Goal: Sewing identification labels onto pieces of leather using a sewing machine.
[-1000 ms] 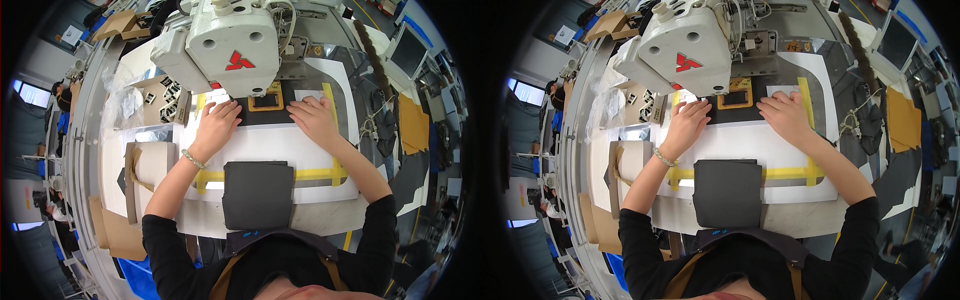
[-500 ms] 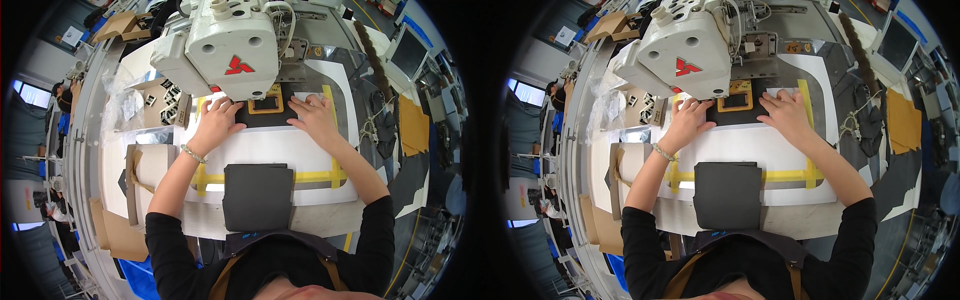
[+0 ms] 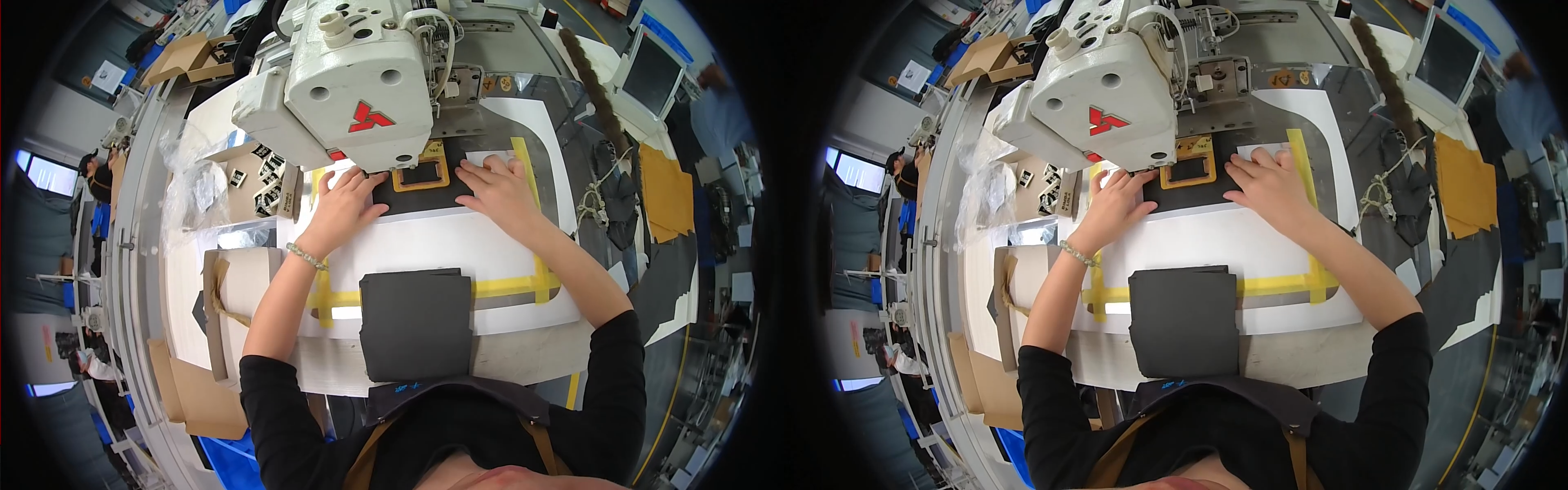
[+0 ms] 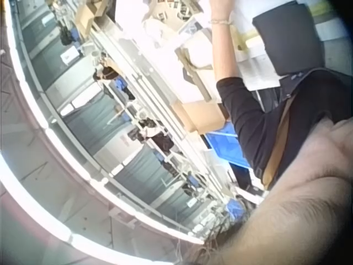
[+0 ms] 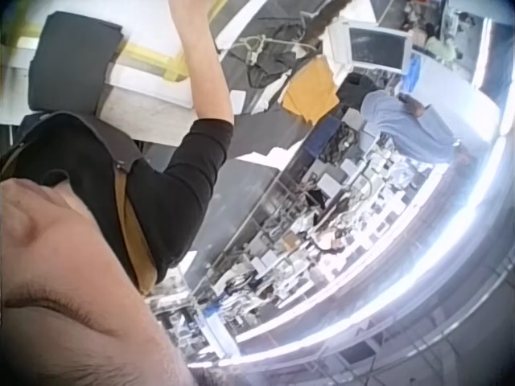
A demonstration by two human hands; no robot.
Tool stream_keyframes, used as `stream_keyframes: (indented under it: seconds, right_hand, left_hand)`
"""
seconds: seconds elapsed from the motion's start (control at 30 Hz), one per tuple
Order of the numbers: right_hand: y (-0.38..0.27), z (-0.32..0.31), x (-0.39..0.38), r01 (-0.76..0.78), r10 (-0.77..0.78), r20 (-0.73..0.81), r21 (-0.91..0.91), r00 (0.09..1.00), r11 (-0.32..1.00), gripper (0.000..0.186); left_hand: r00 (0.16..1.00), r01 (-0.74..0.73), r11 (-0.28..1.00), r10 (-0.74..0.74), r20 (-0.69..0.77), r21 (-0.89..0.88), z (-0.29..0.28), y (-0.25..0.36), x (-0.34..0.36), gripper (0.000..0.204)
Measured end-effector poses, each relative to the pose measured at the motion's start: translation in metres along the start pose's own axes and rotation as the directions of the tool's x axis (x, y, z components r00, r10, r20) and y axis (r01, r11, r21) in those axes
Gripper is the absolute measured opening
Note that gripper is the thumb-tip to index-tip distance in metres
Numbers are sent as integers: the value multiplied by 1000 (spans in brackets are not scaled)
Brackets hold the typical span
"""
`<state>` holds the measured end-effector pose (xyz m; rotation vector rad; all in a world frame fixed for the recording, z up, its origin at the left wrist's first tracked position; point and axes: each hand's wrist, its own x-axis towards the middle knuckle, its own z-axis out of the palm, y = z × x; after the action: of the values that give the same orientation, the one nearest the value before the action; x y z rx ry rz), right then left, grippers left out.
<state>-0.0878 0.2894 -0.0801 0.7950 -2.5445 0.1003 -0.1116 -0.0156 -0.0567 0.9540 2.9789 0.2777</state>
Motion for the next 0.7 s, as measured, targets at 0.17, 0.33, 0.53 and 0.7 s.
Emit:
stream_keyframes:
  seconds: [0.17,0.33,0.53,0.7]
  right_hand:
    - [1,1,-1,-14,14,6,-3,1000,1000,47]
    - [0,0,-2,-24,25,12,-42,1000,999,47]
    - [1,2,-1,-35,35,5,28,999,999,47]
    - [-1,7,-5,-48,48,-15,2,999,999,42]
  left_hand:
    - [990,-28,993,44,-133,117,2,6,-5,46]
    - [959,-52,966,119,-257,253,-9,9,-25,35]
    - [971,213,945,-177,-159,248,-55,22,-91,50]
    - [816,550,792,-578,34,263,-77,42,-170,87]
